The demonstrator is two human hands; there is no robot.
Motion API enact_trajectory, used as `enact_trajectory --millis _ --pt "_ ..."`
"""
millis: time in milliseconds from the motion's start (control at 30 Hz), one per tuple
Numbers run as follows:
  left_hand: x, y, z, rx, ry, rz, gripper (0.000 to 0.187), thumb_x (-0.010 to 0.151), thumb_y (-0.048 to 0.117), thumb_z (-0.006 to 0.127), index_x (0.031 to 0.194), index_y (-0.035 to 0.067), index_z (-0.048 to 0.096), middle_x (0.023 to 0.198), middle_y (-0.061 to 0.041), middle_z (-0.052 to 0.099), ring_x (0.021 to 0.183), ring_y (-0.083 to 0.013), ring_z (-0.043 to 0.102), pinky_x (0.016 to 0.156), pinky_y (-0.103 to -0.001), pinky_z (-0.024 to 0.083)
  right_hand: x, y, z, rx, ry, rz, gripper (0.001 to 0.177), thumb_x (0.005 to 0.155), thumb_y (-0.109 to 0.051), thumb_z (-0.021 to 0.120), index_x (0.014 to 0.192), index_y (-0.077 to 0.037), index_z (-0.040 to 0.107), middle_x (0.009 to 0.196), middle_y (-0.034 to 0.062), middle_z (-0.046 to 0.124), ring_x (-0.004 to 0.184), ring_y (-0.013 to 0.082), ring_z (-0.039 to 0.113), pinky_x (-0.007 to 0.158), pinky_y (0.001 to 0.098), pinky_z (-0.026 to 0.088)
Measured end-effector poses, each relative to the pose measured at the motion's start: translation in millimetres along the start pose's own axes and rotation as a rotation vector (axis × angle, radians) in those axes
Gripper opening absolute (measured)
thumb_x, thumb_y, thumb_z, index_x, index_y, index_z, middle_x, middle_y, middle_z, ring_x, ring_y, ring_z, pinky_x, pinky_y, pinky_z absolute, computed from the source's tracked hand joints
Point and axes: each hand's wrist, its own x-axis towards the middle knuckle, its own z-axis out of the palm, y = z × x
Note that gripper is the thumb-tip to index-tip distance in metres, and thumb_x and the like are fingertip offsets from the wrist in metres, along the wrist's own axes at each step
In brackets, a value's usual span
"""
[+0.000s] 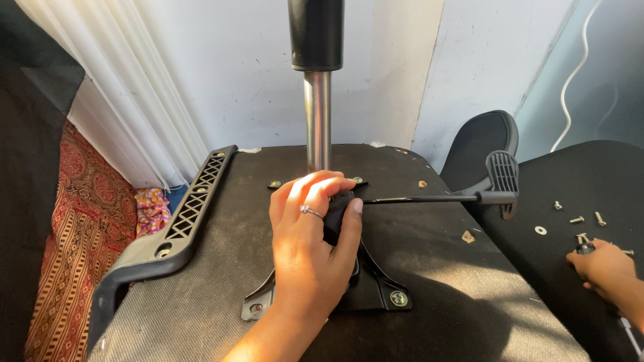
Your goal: The person uses a screwdriver to tighten screws into the base of an office chair. They secure multiple screws around the central column and then attach the chair seat to the base, continuing to tighten fasteners.
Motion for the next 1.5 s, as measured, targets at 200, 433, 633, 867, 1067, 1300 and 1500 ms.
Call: enact_trajectory --millis 200,433,633,867,1067,1300,1500 --pt "1.0 -1.0 -1.2 -0.006 0.015 -0.012 0.015 0.099 0.013 0.067 0.112 0.007 0.068 0.123 -0.009 0.065 0.122 -0.0279 0.056 0.107 -0.040 0.045 -21.7 -11.1 -16.4 0.003 0.012 -0.136 0.027 0.091 -0.022 0.080 0.108 -0.002 0.074 0.070 0.0114 0.067 0.050 0.0249 0.066 0.048 0.0372 0.054" --pt "1.3 -4.5 -12.6 -0.089 0.070 -0.116 0.017 0.104 0.019 0.057 0.110 0.007 0.068 0.120 -0.007 0.065 0.114 -0.0254 0.056 0.099 -0.037 0.046 -112.7 -110.0 -83.2 0.225 0.092 -0.357 0.020 0.091 -0.022 0.074 0.100 -0.004 0.075 0.069 0.0135 0.070 0.054 0.0237 0.065 0.055 0.0373 0.051" --pt "3.9 -17.7 -21.2 -0.181 0.112 -0.282 0.022 0.107 0.021 0.051 0.109 0.008 0.069 0.102 -0.005 0.069 0.093 -0.0204 0.060 0.083 -0.034 0.049 -236.7 -192.9 -153.1 0.354 0.164 -0.732 0.020 0.087 -0.019 0.075 0.102 -0.007 0.074 0.071 0.0120 0.069 0.057 0.0195 0.067 0.057 0.0348 0.053" --pt "1.0 -48.4 -48.6 -0.130 -0.209 -0.687 0.024 0.099 0.022 0.055 0.106 0.009 0.074 0.081 -0.010 0.072 0.067 -0.0134 0.063 0.065 -0.031 0.051 -393.5 -250.4 -209.1 0.370 -0.161 -0.853 0.017 0.080 -0.014 0.078 0.095 -0.007 0.073 0.071 0.0080 0.066 0.055 0.0150 0.061 0.048 0.0324 0.048" --pt "-25.1 -60.5 -87.6 0.022 -0.331 -0.738 0.022 0.096 0.020 0.058 0.106 0.011 0.076 0.085 -0.003 0.075 0.069 -0.0121 0.065 0.069 -0.030 0.052 -490.5 -268.4 -231.5 0.327 -0.689 -0.908 0.015 0.076 -0.014 0.078 0.084 -0.004 0.071 0.070 0.0071 0.065 0.051 0.0130 0.057 0.044 0.0276 0.046" --pt "-54.9 -57.4 -138.5 -0.061 -0.371 -0.880 0.021 0.092 0.014 0.062 0.105 0.009 0.077 0.084 -0.003 0.075 0.081 -0.0107 0.067 0.077 -0.027 0.052 -548.3 -279.3 -203.0 0.235 -1.074 -0.902 0.020 0.072 -0.011 0.080 0.087 -0.002 0.068 0.074 0.0067 0.069 0.049 0.0115 0.059 0.040 0.0241 0.045" --pt "-64.4 -46.6 -144.8 -0.208 -0.335 -0.878 0.019 0.089 0.007 0.065 0.101 0.002 0.078 0.088 -0.003 0.080 0.081 -0.0103 0.070 0.078 -0.025 0.055 -568.3 -269.1 -145.4 0.299 -1.229 -0.903 0.022 0.076 -0.010 0.080 0.094 -0.004 0.068 0.077 0.0061 0.070 0.051 0.0106 0.064 0.037 0.0219 0.043"
